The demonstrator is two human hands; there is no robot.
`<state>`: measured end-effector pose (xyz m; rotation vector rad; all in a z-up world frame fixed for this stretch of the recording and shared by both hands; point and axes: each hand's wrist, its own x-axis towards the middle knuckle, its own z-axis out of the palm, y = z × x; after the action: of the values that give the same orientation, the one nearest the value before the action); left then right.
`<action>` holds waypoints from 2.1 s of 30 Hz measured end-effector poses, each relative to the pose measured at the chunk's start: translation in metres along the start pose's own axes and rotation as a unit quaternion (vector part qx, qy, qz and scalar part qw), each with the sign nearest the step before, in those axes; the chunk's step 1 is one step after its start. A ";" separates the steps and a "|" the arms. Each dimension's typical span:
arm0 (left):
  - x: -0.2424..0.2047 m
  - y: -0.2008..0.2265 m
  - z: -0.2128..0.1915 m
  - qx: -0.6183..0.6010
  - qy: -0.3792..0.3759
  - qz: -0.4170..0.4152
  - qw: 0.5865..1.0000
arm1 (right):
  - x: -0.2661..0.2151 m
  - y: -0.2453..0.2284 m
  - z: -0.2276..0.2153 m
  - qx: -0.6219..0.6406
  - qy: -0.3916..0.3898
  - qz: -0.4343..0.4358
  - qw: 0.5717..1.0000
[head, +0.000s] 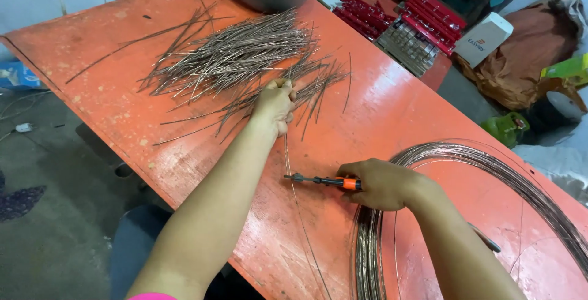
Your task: Cutting individual pieces of wire from a large coil using wire cutters on a workbench.
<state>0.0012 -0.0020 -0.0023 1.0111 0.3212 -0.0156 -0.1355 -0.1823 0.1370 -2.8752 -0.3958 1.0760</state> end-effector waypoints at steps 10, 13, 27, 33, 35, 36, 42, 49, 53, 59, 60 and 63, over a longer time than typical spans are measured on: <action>0.002 0.002 -0.007 -0.023 -0.007 -0.010 1.000 | -0.004 -0.012 -0.003 -0.024 -0.008 0.025 0.999; -0.027 0.031 -0.010 -0.024 0.002 0.000 1.000 | -0.001 -0.002 -0.004 -0.033 0.009 0.037 0.999; -0.109 -0.031 0.009 -0.034 -0.045 -0.132 0.990 | 0.027 0.045 -0.034 0.005 0.131 0.052 0.990; -0.117 -0.046 0.004 -0.061 -0.064 -0.114 0.990 | 0.044 0.032 -0.026 0.054 0.090 0.046 0.993; -0.121 -0.044 0.003 -0.047 -0.048 -0.101 0.993 | 0.050 0.033 -0.024 0.051 0.084 0.046 0.994; -0.122 -0.043 0.004 -0.029 -0.038 -0.090 0.995 | 0.051 0.034 -0.023 0.053 0.083 0.051 0.994; -0.129 -0.034 0.005 -0.033 -0.044 -0.068 0.996 | 0.060 0.045 -0.016 0.063 0.089 0.042 0.993; -0.134 -0.026 0.003 -0.008 -0.035 -0.057 0.998 | 0.043 0.029 -0.016 0.071 0.083 0.060 0.992; -0.117 -0.028 -0.003 -0.009 -0.024 -0.035 0.999 | 0.033 0.027 -0.015 0.093 0.111 0.060 0.988; -0.066 -0.024 -0.011 0.001 0.009 0.007 1.000 | 0.028 0.023 -0.002 0.052 0.074 0.036 0.995; -0.055 -0.024 -0.013 0.002 0.022 0.014 1.000 | 0.024 0.020 0.002 0.035 0.063 0.033 0.997; -0.035 -0.023 -0.011 -0.015 0.018 0.018 1.000 | 0.020 0.020 0.004 0.008 0.056 0.029 0.998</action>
<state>-0.0386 -0.0099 -0.0176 0.9877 0.3348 0.0389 -0.1189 -0.1966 0.1190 -2.9316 -0.2974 0.9154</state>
